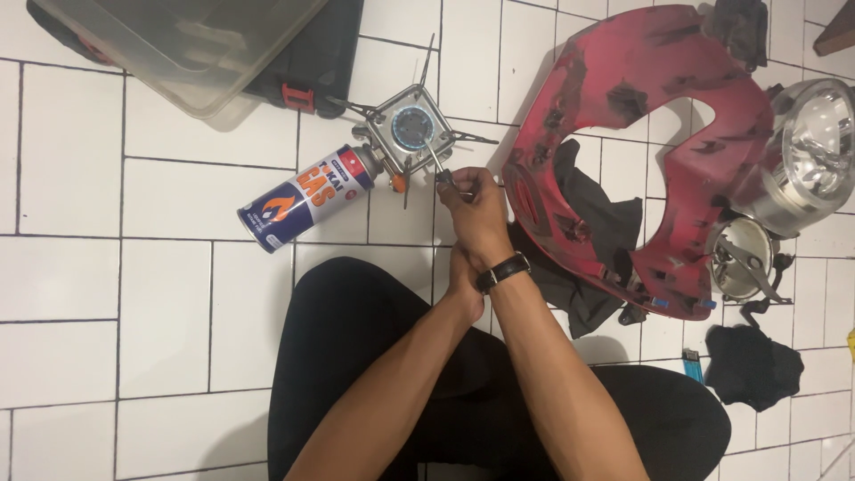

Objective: Repairing a damaged red motorcycle fairing by heating and joining plastic components.

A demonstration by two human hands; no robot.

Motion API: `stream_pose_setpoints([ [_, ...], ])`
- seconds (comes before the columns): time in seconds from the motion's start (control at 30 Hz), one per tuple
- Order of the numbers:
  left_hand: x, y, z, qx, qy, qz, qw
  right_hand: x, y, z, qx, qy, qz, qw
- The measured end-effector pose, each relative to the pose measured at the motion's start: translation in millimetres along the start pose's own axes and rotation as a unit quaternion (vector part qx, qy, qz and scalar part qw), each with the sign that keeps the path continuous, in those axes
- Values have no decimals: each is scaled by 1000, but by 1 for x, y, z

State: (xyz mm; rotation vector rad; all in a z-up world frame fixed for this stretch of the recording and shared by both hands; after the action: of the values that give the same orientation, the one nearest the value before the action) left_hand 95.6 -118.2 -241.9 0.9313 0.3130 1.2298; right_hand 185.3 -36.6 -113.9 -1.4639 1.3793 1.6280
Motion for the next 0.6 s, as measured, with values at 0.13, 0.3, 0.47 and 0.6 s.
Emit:
stream_pose_setpoints([
  [0.13,46,24,32,-77,-57,166,981,-49,27,-34,-5,-16,-34,999],
  [0.3,73,68,68,-57,-195,116,972,-150,81,-176,59,125,-54,989],
  [0.47,59,77,106,-84,-264,100,956,-98,59,-271,41,241,-18,969],
  [0.6,30,45,111,-131,-202,146,960,-59,49,-263,-52,329,33,942],
])
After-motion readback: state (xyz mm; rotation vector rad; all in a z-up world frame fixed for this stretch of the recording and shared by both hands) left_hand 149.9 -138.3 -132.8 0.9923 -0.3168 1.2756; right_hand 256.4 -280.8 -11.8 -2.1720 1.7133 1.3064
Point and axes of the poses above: each hand's wrist, its own y-axis away from the middle knuckle, its own z-axis out of the palm, x = y × z, the point moved 10 cm from there along -y, towards the middle knuckle, and after that the axes turned 11 degrees about -y, right-handed, at the moved point
